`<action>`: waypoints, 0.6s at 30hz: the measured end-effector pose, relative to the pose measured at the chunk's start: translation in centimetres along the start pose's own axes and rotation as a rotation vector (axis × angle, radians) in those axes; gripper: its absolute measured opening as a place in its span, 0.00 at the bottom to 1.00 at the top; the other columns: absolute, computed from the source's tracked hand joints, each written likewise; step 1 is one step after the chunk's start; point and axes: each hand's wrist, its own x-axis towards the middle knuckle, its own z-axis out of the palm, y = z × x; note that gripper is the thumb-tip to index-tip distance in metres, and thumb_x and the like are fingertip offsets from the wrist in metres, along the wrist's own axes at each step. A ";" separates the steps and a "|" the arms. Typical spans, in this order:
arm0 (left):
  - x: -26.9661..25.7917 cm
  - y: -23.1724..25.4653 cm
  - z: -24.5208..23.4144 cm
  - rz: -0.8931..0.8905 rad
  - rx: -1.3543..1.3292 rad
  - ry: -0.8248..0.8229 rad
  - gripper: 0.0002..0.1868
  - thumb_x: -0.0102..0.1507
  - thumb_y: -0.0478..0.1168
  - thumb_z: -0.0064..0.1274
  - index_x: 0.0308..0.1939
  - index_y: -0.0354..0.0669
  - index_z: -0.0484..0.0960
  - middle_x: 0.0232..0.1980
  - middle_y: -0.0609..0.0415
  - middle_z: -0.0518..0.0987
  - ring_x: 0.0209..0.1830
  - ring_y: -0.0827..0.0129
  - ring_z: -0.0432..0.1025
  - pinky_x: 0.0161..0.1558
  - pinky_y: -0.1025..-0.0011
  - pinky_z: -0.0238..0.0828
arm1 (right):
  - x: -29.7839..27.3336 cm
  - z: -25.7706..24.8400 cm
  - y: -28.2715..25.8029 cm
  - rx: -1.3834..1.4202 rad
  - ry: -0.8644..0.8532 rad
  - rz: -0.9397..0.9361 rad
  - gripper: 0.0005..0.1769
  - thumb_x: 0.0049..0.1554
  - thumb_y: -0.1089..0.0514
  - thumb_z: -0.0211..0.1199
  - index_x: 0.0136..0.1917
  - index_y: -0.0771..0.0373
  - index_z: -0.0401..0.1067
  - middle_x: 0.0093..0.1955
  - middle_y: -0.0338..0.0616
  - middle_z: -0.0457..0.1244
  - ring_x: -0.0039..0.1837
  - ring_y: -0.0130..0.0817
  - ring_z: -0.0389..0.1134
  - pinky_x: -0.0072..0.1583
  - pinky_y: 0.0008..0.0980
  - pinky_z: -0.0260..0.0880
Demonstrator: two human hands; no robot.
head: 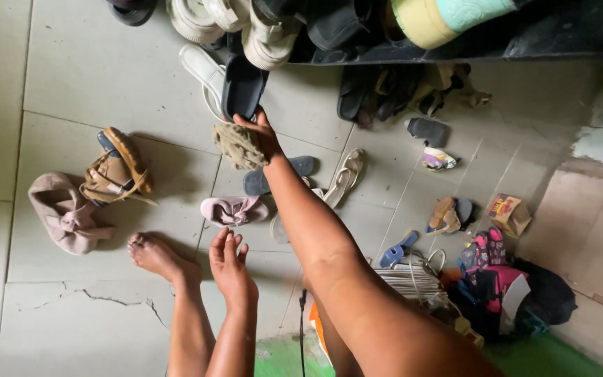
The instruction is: The person sits on the floor and wipes several pairs of shoes using a cloth. They handle black shoes, sandals, and heels one at a time, rubbing the surfaces and soles, then placing them back on the floor.
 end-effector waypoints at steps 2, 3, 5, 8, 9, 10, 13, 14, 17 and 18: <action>0.3 -0.7 0.7 0.031 0.038 -0.001 0.14 0.69 0.40 0.48 0.58 0.43 0.75 0.52 0.57 0.77 0.51 0.74 0.73 0.49 0.73 0.72 | 1.8 -0.1 -1.4 0.007 -0.008 -0.052 0.35 0.59 0.68 0.61 0.76 0.56 0.52 0.62 0.56 0.62 0.58 0.51 0.71 0.56 0.51 0.76; -0.6 -0.1 -0.7 0.054 0.082 0.038 0.14 0.69 0.40 0.47 0.57 0.44 0.75 0.52 0.57 0.78 0.51 0.73 0.74 0.48 0.73 0.73 | 1.8 0.5 -0.4 0.030 -0.001 -0.037 0.35 0.59 0.68 0.61 0.75 0.56 0.52 0.62 0.57 0.62 0.59 0.51 0.70 0.55 0.51 0.76; -1.0 -0.9 -0.5 0.018 -0.029 0.032 0.13 0.69 0.39 0.49 0.57 0.41 0.75 0.54 0.57 0.77 0.51 0.73 0.72 0.49 0.73 0.71 | 2.5 0.3 -0.2 0.067 0.014 -0.003 0.34 0.60 0.67 0.60 0.75 0.54 0.51 0.63 0.58 0.60 0.59 0.53 0.70 0.55 0.52 0.75; -2.4 -2.2 0.4 -0.016 -0.107 0.024 0.14 0.69 0.39 0.50 0.58 0.39 0.75 0.55 0.55 0.75 0.52 0.72 0.71 0.50 0.73 0.71 | 4.7 0.4 -0.8 0.083 0.011 0.017 0.34 0.60 0.66 0.59 0.74 0.52 0.50 0.63 0.60 0.59 0.59 0.54 0.69 0.55 0.53 0.75; -3.1 -2.4 0.5 -0.032 -0.110 0.025 0.14 0.70 0.39 0.50 0.58 0.38 0.75 0.54 0.54 0.75 0.52 0.72 0.71 0.50 0.72 0.71 | 4.8 0.3 -0.8 0.091 0.019 0.013 0.34 0.60 0.68 0.59 0.74 0.51 0.50 0.64 0.59 0.58 0.60 0.54 0.69 0.56 0.54 0.75; -3.4 -2.6 0.8 -0.042 -0.120 0.019 0.15 0.69 0.39 0.50 0.58 0.38 0.75 0.54 0.54 0.75 0.52 0.72 0.71 0.50 0.72 0.71 | 5.1 0.2 -0.8 0.074 0.019 -0.005 0.34 0.60 0.68 0.59 0.74 0.52 0.50 0.64 0.58 0.58 0.61 0.54 0.69 0.56 0.54 0.75; -3.9 -2.8 1.3 -0.054 -0.147 0.001 0.16 0.68 0.39 0.50 0.59 0.38 0.75 0.55 0.54 0.75 0.52 0.72 0.71 0.51 0.72 0.70 | 6.2 0.3 -0.5 0.059 -0.001 -0.051 0.34 0.61 0.69 0.59 0.75 0.53 0.51 0.64 0.57 0.59 0.61 0.53 0.69 0.56 0.53 0.76; -4.1 -2.6 1.5 -0.049 -0.153 -0.004 0.16 0.68 0.39 0.51 0.59 0.38 0.75 0.55 0.54 0.75 0.52 0.72 0.71 0.50 0.72 0.70 | 6.3 0.3 -0.4 0.078 -0.017 -0.061 0.34 0.61 0.69 0.59 0.75 0.54 0.51 0.64 0.57 0.59 0.61 0.53 0.69 0.56 0.53 0.76; -4.6 -2.6 1.5 -0.070 -0.152 0.012 0.16 0.68 0.39 0.51 0.59 0.38 0.75 0.55 0.53 0.75 0.53 0.71 0.71 0.51 0.71 0.71 | 6.1 0.2 0.5 0.117 0.002 -0.082 0.35 0.61 0.68 0.60 0.76 0.53 0.51 0.63 0.59 0.60 0.61 0.54 0.69 0.55 0.52 0.76; -4.6 -2.7 1.5 -0.081 -0.147 0.021 0.17 0.68 0.39 0.51 0.59 0.38 0.75 0.55 0.53 0.75 0.53 0.71 0.71 0.51 0.71 0.71 | 6.0 0.1 0.9 0.128 0.018 -0.090 0.35 0.61 0.68 0.60 0.76 0.52 0.51 0.62 0.60 0.61 0.60 0.54 0.69 0.55 0.51 0.76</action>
